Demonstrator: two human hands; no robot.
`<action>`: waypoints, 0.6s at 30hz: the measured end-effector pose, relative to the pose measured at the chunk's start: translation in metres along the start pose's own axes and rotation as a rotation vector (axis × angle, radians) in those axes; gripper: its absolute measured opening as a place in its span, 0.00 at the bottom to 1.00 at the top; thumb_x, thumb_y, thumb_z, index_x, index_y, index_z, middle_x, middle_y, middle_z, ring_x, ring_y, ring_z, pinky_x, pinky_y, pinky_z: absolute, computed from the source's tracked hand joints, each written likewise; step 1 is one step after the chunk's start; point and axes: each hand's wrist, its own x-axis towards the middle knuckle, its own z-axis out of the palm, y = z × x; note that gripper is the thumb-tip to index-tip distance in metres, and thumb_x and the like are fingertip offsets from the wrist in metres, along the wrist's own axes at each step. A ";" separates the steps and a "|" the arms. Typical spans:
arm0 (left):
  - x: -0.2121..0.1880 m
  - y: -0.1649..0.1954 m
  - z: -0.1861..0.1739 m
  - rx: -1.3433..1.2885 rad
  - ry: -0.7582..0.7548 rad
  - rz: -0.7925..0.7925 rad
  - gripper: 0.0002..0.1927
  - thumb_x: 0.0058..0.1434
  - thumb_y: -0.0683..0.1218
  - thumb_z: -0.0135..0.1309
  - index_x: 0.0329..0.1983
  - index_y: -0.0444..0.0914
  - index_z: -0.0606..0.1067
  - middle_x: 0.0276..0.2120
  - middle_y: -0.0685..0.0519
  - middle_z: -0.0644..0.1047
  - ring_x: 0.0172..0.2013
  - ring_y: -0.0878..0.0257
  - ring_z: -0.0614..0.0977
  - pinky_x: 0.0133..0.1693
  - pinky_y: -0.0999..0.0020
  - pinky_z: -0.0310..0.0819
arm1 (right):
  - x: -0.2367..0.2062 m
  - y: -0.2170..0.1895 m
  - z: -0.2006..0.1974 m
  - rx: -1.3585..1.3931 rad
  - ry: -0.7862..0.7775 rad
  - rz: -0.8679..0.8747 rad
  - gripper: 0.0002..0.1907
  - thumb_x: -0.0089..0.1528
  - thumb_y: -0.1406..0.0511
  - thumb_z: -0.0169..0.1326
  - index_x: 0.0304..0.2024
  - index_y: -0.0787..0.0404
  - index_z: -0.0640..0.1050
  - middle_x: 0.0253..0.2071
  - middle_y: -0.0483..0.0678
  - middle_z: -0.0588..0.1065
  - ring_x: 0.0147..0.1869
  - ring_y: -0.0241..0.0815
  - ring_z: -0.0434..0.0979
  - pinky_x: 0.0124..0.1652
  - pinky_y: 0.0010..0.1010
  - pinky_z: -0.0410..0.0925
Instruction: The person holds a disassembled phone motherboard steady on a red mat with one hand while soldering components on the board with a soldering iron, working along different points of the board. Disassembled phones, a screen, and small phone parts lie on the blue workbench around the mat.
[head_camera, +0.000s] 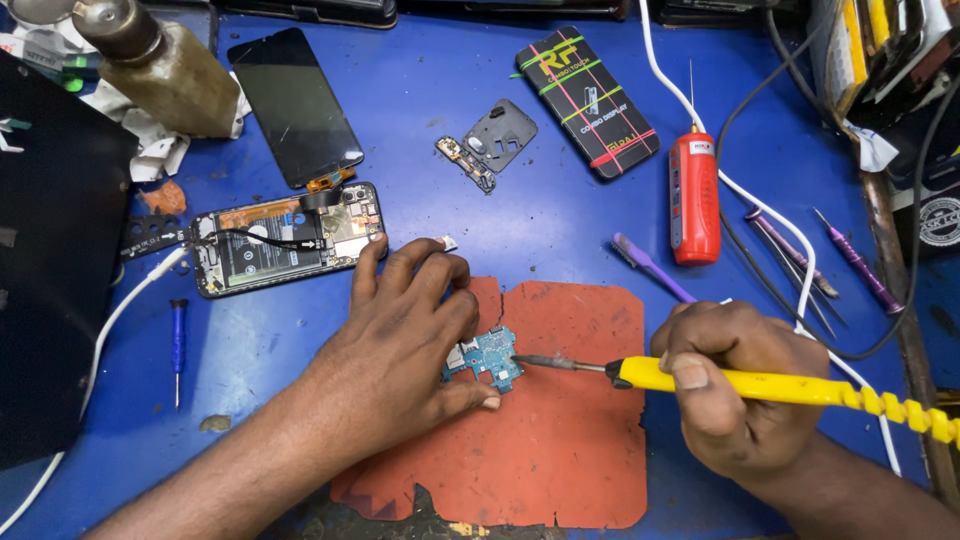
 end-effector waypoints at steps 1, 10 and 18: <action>0.000 0.000 0.000 0.001 -0.001 0.000 0.35 0.40 0.64 0.69 0.39 0.34 0.75 0.54 0.41 0.68 0.64 0.41 0.60 0.61 0.28 0.42 | 0.000 0.000 0.000 -0.011 -0.005 0.005 0.07 0.66 0.67 0.48 0.34 0.64 0.70 0.26 0.46 0.71 0.24 0.34 0.74 0.26 0.25 0.69; 0.000 -0.001 0.000 0.001 0.000 0.003 0.35 0.39 0.64 0.70 0.38 0.34 0.75 0.52 0.41 0.67 0.62 0.42 0.61 0.61 0.28 0.43 | 0.001 0.001 0.000 0.015 0.002 -0.010 0.07 0.66 0.67 0.48 0.34 0.64 0.69 0.25 0.45 0.71 0.26 0.34 0.74 0.29 0.27 0.69; 0.000 0.000 0.000 0.001 0.002 0.004 0.35 0.39 0.64 0.70 0.38 0.34 0.75 0.52 0.41 0.68 0.62 0.42 0.61 0.61 0.27 0.44 | 0.001 0.000 0.000 0.027 -0.009 0.002 0.08 0.67 0.67 0.48 0.34 0.64 0.69 0.25 0.46 0.70 0.25 0.34 0.73 0.27 0.25 0.69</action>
